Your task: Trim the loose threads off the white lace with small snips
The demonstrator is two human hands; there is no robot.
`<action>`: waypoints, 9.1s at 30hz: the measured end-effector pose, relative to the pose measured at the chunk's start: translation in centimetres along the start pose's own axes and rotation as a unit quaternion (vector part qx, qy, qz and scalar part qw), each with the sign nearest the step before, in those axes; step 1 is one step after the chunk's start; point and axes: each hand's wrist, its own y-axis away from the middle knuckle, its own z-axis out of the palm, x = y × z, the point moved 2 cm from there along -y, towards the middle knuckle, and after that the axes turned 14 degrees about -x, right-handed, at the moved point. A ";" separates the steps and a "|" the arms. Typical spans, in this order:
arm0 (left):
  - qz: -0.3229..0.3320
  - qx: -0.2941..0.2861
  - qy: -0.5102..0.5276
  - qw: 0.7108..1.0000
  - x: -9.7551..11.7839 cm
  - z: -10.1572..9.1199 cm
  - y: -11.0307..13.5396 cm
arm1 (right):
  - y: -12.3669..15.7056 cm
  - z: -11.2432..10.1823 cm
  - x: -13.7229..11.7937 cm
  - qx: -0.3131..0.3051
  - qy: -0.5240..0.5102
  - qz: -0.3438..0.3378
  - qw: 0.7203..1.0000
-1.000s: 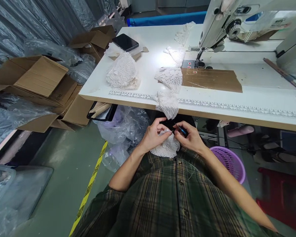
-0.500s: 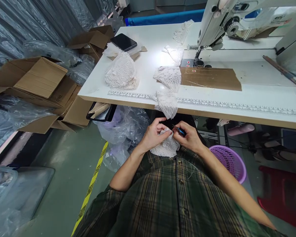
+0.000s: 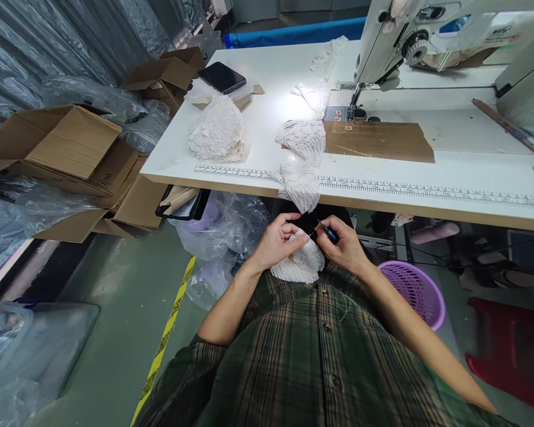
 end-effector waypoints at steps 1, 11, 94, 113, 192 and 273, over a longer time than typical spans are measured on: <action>-0.002 0.000 0.004 1.000 0.0 0.0 0.0 | 0.1 -0.1 0.0 0.011 -0.019 0.018 1.000; 0.009 0.009 0.037 0.999 0.1 -0.2 -0.3 | 0.9 0.5 -1.0 -0.008 -0.130 0.084 0.988; -0.004 0.005 0.008 1.000 -0.2 0.3 0.1 | 1.0 -1.7 -1.6 -0.001 -0.231 0.184 0.955; -0.030 0.005 -0.009 1.000 0.2 0.3 -0.1 | -0.3 -1.1 -2.2 -0.114 0.050 -0.020 0.992; -0.009 -0.029 -0.040 0.999 0.1 -0.2 -0.4 | 0.4 0.6 1.3 0.053 -0.272 0.206 0.938; 0.046 0.054 0.006 0.998 0.8 1.4 -0.6 | 0.2 0.0 -0.2 -0.058 -0.358 0.141 0.921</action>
